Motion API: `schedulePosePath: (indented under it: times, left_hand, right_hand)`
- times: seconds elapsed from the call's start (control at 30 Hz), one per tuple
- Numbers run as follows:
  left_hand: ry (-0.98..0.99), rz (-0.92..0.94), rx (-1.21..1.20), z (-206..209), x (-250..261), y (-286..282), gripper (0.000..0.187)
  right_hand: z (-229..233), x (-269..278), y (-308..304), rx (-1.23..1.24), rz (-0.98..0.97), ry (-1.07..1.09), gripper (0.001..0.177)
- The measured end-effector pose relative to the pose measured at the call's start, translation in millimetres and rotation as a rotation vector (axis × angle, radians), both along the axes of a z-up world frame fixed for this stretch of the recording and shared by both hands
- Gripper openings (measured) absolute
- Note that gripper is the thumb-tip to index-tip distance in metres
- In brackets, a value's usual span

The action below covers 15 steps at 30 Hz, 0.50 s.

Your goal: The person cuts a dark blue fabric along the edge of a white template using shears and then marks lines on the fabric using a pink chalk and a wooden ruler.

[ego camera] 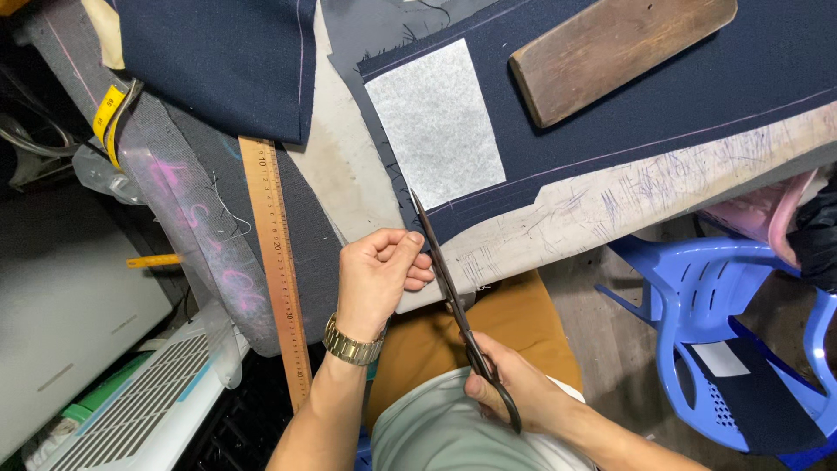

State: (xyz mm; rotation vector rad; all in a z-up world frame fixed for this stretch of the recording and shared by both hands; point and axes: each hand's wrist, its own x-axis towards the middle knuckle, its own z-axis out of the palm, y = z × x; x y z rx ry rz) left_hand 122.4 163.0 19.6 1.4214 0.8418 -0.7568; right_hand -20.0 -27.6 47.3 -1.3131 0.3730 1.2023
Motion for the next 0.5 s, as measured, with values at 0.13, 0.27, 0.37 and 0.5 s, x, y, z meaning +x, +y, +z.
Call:
schedulePosePath:
  times: [0.13,0.27,0.37,0.5]
  left_hand:
    - [0.0,-0.007,0.004,0,0,0,0.017]
    - [-0.008,-0.006,0.016,-1,-1,-1,0.017]
    - [-0.007,-0.013,0.028,1,-1,-2,0.017]
    - [0.005,-0.006,0.037,6,3,-2,0.018]
  right_hand:
    - [0,-2,4,-0.032,-0.021,0.013,0.102]
    - [-1,-4,4,-0.022,-0.031,0.056,0.089]
    - [-3,-5,3,-0.078,0.017,0.087,0.086]
    - [-9,-10,-1,0.05,-0.081,0.167,0.078]
